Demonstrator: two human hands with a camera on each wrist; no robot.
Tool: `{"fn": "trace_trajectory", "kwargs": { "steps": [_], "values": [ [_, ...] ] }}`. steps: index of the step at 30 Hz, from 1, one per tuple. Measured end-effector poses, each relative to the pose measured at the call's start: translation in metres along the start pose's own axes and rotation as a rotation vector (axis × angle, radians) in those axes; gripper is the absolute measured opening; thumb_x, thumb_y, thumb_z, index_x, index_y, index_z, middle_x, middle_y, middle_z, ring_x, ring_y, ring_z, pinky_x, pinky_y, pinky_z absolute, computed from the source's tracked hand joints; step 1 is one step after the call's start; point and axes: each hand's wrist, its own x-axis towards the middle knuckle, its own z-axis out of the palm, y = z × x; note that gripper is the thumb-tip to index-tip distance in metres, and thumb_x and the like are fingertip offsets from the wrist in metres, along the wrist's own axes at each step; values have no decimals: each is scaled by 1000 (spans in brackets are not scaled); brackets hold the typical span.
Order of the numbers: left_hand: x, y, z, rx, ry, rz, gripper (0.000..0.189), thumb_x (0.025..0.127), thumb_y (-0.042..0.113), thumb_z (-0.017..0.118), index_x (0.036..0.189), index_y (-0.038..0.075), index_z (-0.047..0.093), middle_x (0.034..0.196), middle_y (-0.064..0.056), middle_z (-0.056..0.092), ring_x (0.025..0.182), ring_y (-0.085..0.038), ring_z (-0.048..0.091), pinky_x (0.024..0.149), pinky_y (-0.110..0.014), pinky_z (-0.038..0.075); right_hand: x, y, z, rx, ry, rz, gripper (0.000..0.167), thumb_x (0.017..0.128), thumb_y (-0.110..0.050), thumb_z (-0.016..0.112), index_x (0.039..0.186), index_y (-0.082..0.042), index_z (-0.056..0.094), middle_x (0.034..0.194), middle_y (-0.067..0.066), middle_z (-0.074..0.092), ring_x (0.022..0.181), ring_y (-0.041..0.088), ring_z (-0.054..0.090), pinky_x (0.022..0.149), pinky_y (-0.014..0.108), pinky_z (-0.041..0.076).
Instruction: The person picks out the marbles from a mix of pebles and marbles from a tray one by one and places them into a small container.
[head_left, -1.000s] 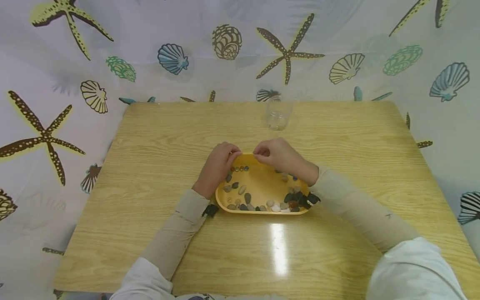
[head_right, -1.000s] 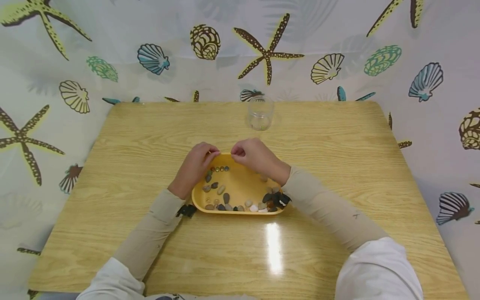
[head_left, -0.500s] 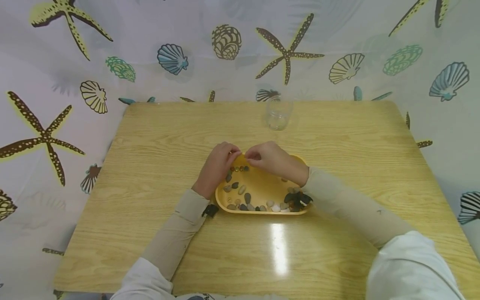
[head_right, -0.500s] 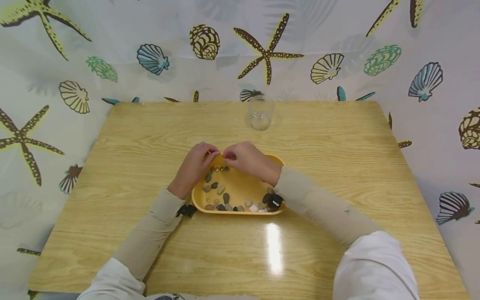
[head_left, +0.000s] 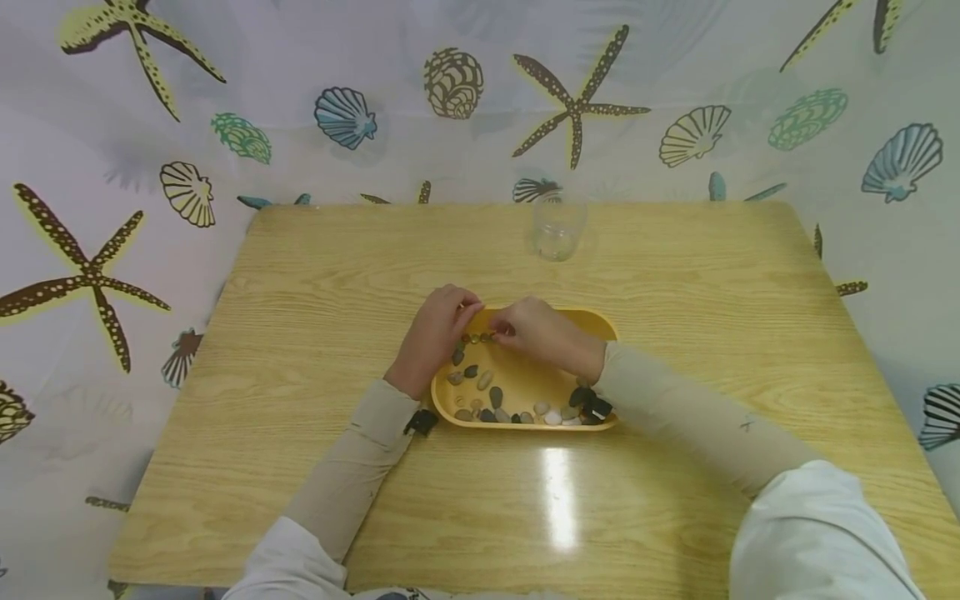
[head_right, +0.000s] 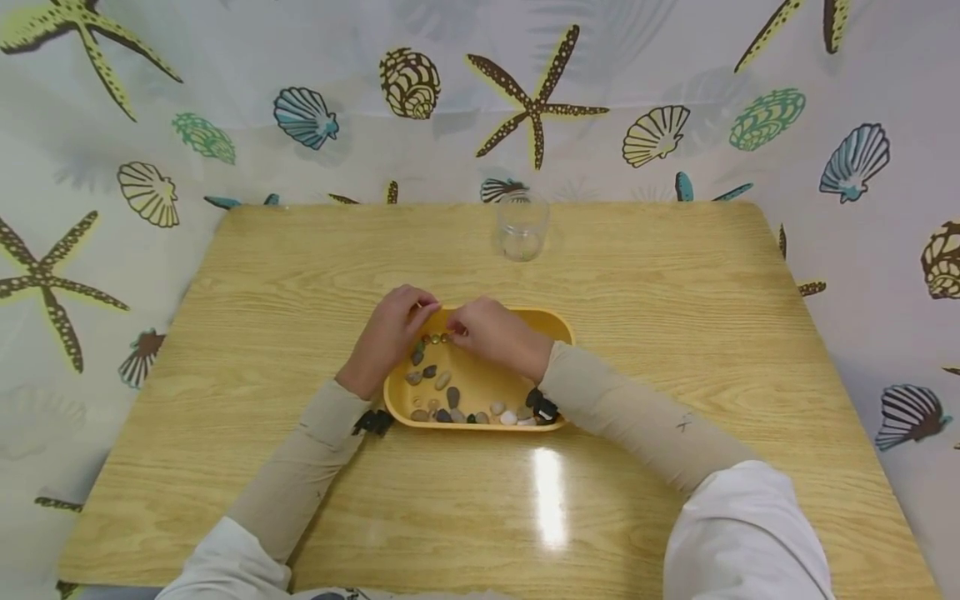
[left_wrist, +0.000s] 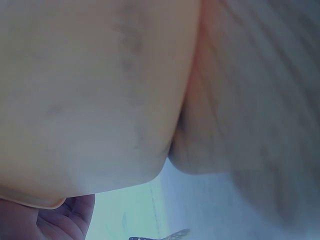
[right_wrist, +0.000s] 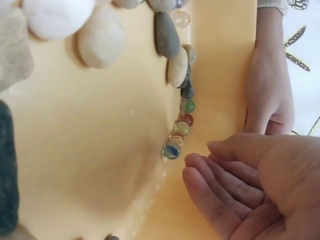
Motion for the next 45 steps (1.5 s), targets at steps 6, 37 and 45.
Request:
{"fn": "trace_trajectory", "kwargs": {
  "steps": [6,37,45],
  "values": [
    [0,0,1,-11,7,11,22,96,30,50,102,13,63,94,3,57,85,-11,51,77,-28,45,-1,2,8,-16,16,5,10,88,-7,62,91,-5,71,84,1,68,68,10,57,65,26,48],
    [0,1,-1,-2,10,-4,21,95,29,52,102,12,63,93,3,58,86,-12,51,77,-29,45,1,0,28,-31,39,52,9,89,-10,61,88,-6,69,80,-1,64,64,8,56,59,22,46],
    [0,1,0,-2,18,6,21,95,28,53,101,12,64,93,2,58,86,-13,52,77,-29,45,1,2,27,3,46,26,10,88,-10,62,91,-5,69,84,-1,66,69,7,57,64,23,48]
  ]
}}
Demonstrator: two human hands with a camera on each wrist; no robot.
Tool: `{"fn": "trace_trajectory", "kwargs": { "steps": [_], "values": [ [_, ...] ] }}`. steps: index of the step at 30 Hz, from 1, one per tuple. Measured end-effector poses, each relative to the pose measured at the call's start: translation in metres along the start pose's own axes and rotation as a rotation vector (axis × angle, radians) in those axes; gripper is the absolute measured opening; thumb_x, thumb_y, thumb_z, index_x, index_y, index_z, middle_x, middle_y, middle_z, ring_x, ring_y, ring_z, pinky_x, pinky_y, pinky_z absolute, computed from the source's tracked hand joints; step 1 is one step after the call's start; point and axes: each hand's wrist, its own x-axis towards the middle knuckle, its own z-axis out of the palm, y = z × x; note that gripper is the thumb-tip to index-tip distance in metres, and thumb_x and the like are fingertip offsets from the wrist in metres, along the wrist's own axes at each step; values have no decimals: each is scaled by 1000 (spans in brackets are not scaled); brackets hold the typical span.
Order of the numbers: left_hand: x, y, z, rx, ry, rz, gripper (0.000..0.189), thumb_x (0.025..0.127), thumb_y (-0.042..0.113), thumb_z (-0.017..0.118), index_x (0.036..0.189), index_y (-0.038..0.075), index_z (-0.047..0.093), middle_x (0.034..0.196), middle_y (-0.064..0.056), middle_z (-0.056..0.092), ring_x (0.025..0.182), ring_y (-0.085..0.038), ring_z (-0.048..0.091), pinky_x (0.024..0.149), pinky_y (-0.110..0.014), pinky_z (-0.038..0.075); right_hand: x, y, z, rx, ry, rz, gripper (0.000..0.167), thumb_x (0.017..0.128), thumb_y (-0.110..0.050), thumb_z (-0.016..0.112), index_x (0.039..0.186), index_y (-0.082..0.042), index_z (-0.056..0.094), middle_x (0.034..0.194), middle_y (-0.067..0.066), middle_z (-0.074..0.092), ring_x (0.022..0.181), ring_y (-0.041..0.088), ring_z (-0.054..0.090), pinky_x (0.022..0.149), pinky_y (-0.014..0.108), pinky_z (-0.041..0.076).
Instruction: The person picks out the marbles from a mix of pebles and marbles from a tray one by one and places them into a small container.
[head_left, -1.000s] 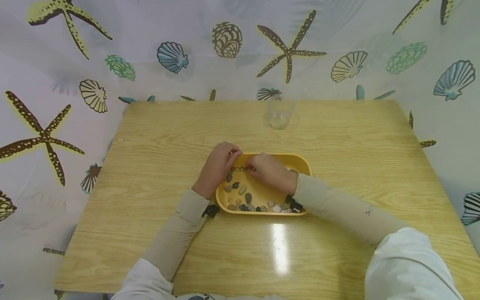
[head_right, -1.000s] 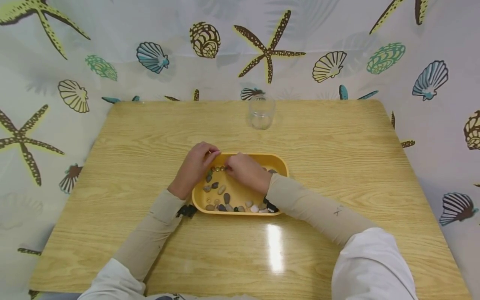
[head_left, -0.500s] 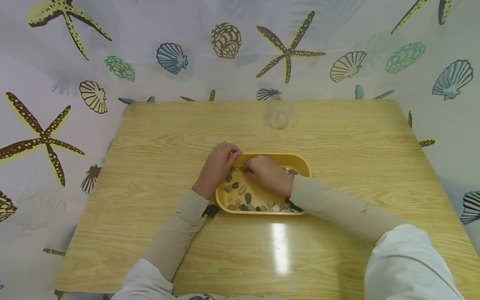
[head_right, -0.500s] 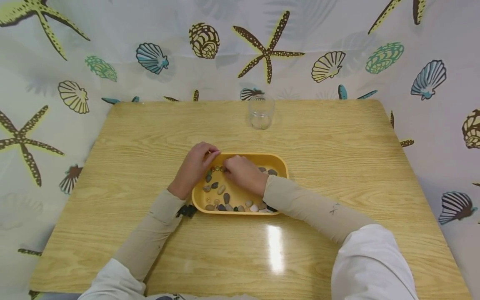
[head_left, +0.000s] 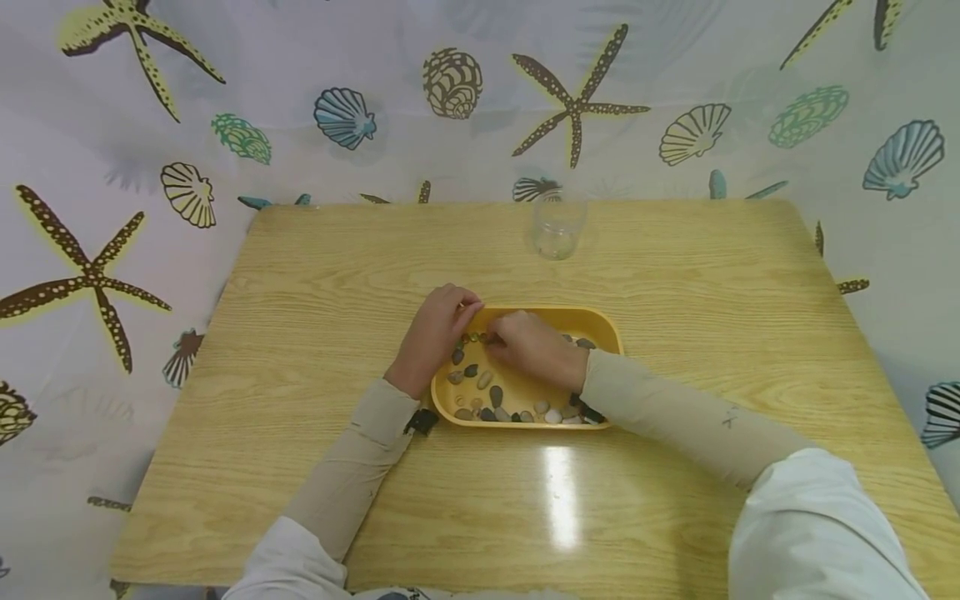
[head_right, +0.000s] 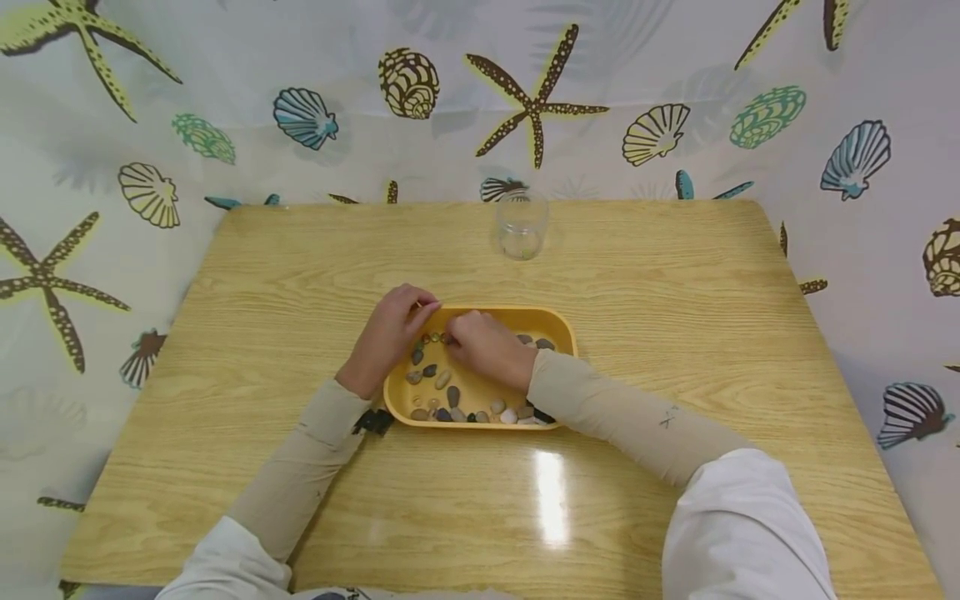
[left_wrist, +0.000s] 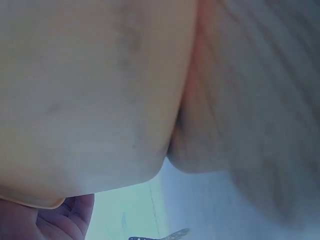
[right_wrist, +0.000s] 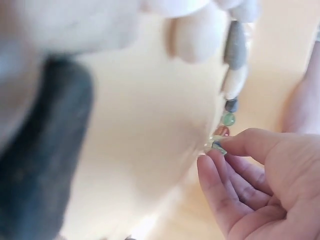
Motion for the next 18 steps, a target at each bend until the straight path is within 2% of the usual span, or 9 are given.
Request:
{"fn": "trace_trajectory", "kwargs": {
  "steps": [4,7,18],
  "values": [
    [0,0,0,0,-8,-10,22,96,29,51,101,12,64,93,3,57,86,-12,51,77,-29,45,0,2,-4,31,8,-32,12,88,-11,61,94,-6,70,88,-2,67,77,6,60,72,24,49],
    [0,-1,0,-4,-15,-20,22,96,30,51,101,13,63,93,3,57,87,-11,51,77,-29,45,0,2,-8,45,16,-47,12,88,-12,62,94,-7,71,87,-2,67,77,6,61,72,25,49],
    [1,-1,0,-18,-35,-41,24,96,32,50,102,13,64,93,4,57,86,-11,51,76,-29,45,1,-3,-23,104,-3,3,13,88,-11,64,96,-4,71,89,2,69,80,11,64,72,25,51]
  ]
}}
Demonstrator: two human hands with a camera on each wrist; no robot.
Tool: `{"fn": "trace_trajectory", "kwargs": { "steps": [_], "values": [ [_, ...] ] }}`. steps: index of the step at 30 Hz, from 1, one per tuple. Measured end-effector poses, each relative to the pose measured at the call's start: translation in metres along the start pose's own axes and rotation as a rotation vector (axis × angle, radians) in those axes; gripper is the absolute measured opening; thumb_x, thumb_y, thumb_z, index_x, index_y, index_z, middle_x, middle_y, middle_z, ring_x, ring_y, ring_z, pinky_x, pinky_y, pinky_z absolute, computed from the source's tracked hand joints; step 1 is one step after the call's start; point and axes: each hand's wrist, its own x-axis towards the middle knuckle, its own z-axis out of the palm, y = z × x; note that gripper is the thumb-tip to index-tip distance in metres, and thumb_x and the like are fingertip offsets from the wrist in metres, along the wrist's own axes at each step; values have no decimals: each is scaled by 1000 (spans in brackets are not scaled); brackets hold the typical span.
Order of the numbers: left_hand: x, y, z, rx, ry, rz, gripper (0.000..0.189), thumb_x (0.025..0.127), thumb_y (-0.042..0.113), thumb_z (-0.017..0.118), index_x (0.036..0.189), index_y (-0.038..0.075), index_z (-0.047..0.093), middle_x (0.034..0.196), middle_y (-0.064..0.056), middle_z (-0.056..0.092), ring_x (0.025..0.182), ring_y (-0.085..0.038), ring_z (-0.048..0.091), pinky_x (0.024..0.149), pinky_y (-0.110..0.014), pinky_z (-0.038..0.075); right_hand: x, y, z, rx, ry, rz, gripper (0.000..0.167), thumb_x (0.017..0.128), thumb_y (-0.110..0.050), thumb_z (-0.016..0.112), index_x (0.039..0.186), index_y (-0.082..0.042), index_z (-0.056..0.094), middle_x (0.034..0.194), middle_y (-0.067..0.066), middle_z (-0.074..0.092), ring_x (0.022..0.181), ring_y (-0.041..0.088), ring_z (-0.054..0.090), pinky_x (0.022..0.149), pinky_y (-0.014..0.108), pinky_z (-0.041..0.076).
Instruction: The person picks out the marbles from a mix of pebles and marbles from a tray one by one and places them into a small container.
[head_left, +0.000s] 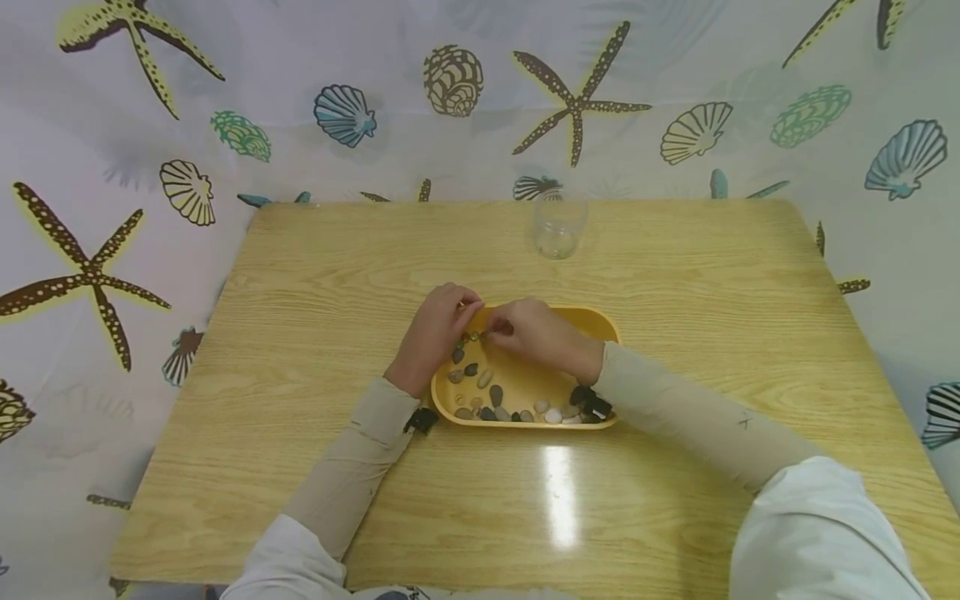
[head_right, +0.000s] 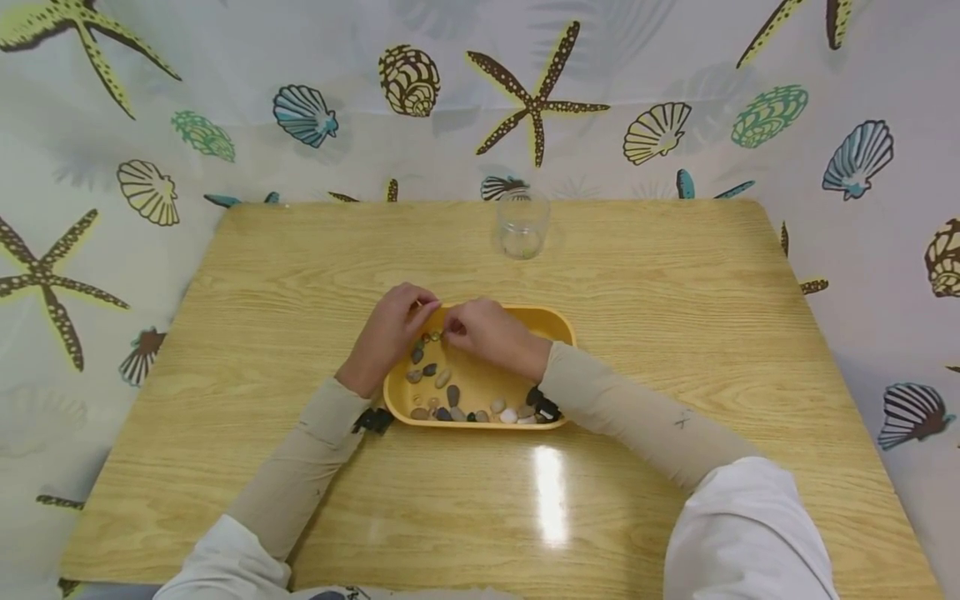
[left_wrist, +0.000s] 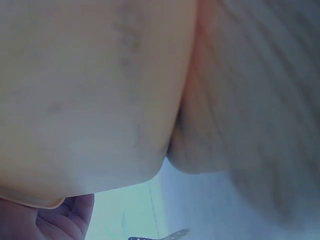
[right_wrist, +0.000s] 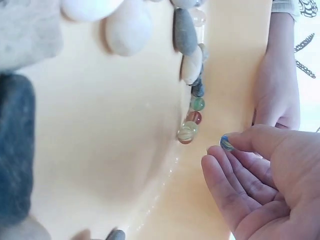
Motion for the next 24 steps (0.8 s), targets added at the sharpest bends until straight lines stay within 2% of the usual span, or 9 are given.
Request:
{"fn": "trace_trajectory", "kwargs": {
  "steps": [10,19,24],
  "values": [
    [0,0,0,-2,3,3,23,96,31,50,102,12,64,93,3,57,87,-12,51,77,-29,45,-2,3,-7,-8,56,13,11,86,-14,66,93,-6,71,86,1,70,76,10,64,67,23,51],
    [0,1,-1,4,24,26,21,96,27,51,101,11,64,92,2,57,81,-12,50,73,-28,45,-2,8,-19,9,99,6,9,86,-16,67,90,-9,71,81,0,69,71,10,63,63,24,50],
    [0,3,-2,31,30,5,23,96,29,51,101,10,64,94,0,58,84,-14,51,75,-30,45,-4,8,-27,21,110,31,9,87,-17,66,91,-9,70,83,-1,69,73,9,64,64,24,51]
  ]
}}
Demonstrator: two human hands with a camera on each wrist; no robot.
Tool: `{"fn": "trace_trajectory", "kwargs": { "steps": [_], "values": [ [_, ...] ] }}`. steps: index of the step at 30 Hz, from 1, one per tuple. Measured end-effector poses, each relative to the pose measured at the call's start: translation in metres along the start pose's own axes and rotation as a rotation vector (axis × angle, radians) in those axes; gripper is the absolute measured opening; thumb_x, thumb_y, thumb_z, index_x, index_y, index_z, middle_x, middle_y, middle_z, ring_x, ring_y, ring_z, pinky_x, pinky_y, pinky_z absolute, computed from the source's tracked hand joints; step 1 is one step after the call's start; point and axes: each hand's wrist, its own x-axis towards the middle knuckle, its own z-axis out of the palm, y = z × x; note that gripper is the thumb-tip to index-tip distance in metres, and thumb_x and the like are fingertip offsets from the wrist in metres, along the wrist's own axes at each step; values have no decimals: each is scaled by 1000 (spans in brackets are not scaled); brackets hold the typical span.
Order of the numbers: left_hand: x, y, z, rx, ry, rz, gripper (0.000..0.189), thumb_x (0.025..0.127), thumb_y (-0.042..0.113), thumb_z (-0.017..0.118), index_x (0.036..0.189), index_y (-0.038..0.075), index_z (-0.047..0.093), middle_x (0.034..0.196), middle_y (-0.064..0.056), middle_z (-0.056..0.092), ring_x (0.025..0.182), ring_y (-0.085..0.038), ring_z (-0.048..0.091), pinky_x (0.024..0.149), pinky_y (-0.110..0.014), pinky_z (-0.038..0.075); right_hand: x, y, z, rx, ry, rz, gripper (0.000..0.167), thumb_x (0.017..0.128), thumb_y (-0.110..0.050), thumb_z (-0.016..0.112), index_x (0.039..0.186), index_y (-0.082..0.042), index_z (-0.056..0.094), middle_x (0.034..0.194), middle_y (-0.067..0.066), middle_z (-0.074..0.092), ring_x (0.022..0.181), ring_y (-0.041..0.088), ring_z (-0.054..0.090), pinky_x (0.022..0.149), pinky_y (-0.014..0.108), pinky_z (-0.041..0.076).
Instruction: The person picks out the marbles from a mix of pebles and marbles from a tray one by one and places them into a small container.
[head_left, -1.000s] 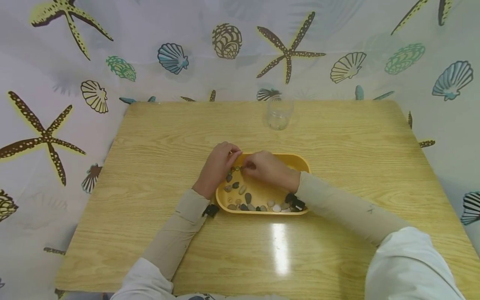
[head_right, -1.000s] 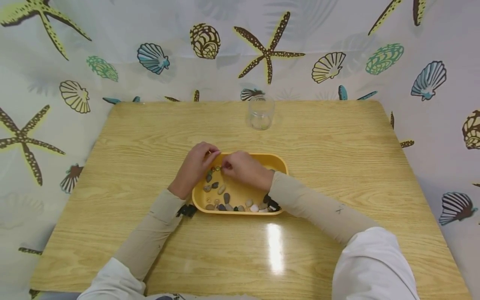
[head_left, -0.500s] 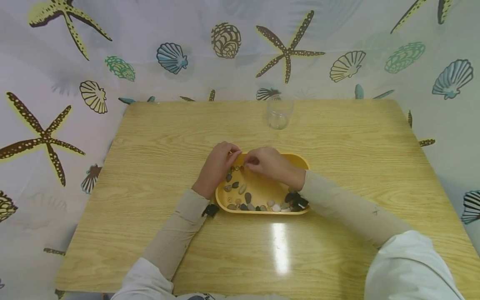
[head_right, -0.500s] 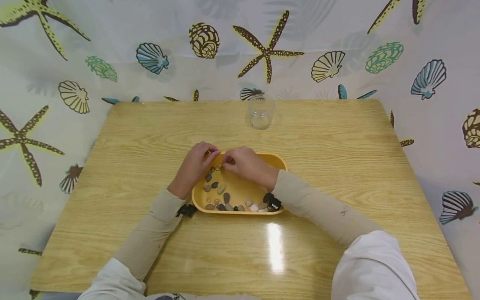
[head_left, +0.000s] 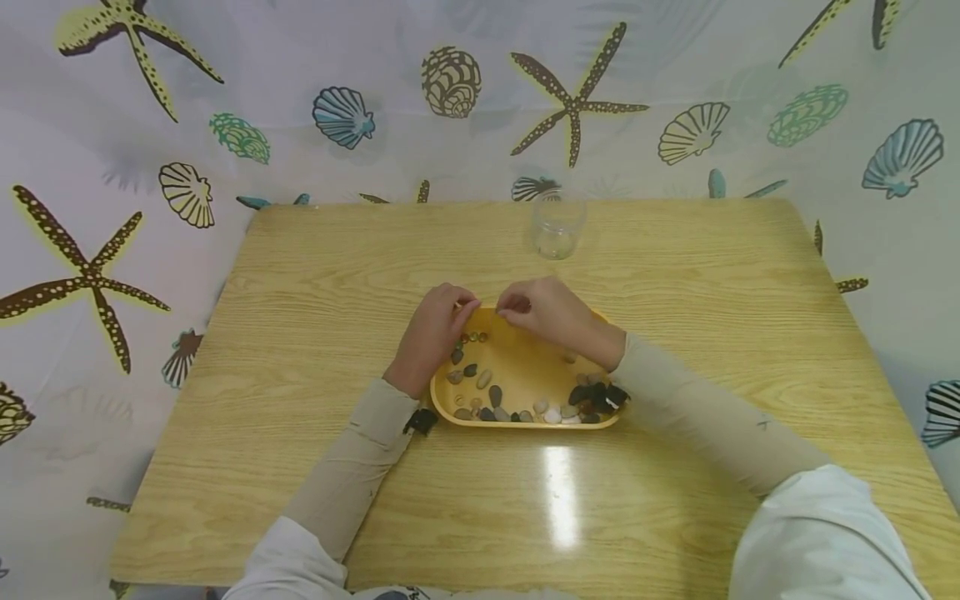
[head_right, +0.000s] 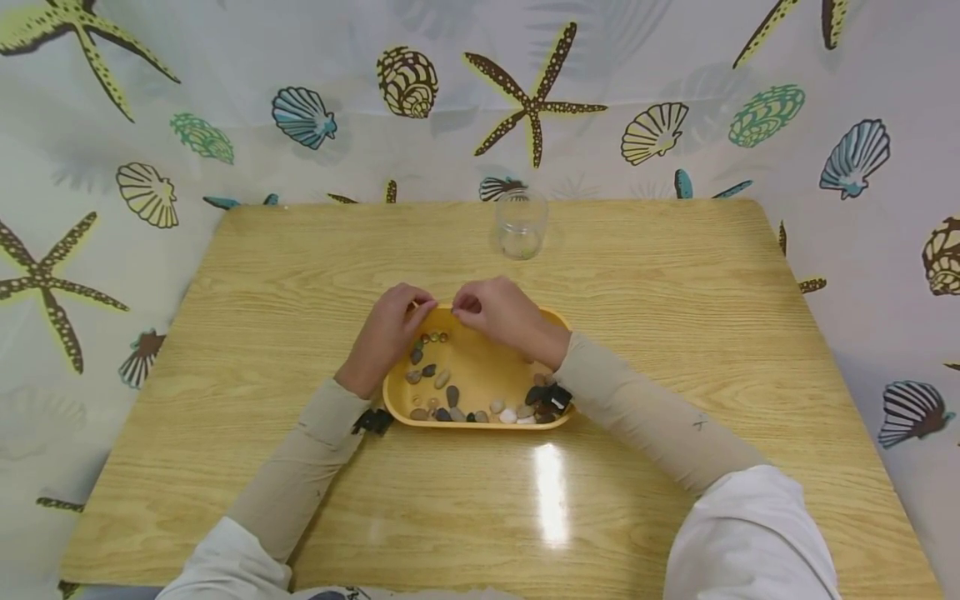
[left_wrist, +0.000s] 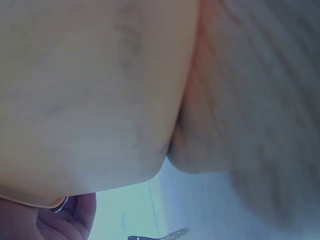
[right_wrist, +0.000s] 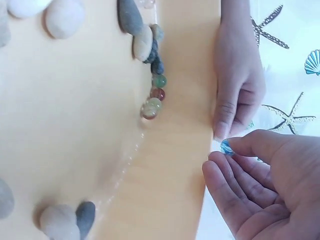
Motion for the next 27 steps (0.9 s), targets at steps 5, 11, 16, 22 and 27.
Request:
{"fn": "trace_trajectory", "kwargs": {
  "steps": [5,11,16,22,27],
  "values": [
    [0,0,0,30,-18,-63,25,95,32,53,99,10,65,94,0,60,90,-15,54,81,-31,46,0,-1,-11,10,25,19,12,89,-19,64,94,-9,69,85,0,68,75,10,64,67,26,51],
    [-1,0,-1,64,-13,-70,28,96,34,51,96,10,65,95,-1,60,91,-17,54,82,-31,46,0,-1,-26,20,81,36,13,90,-19,63,96,-9,68,89,1,68,79,12,64,72,30,52],
    [-1,1,-1,119,21,-49,23,96,30,53,92,10,63,91,-1,58,84,-16,51,75,-30,46,2,2,-41,33,140,52,12,89,-19,64,96,-10,68,89,1,68,79,12,64,73,29,51],
    [-1,1,0,268,48,7,24,97,29,49,87,9,58,82,-1,53,71,-17,45,63,-28,42,2,12,-56,29,201,88,14,89,-20,64,97,-10,69,90,2,68,79,14,63,74,33,51],
    [0,2,0,356,11,2,25,98,28,43,87,8,56,79,-2,50,68,-18,44,61,-29,40,5,26,-63,29,241,126,19,90,-24,62,99,-9,69,93,5,68,80,16,63,74,36,51]
  ]
}}
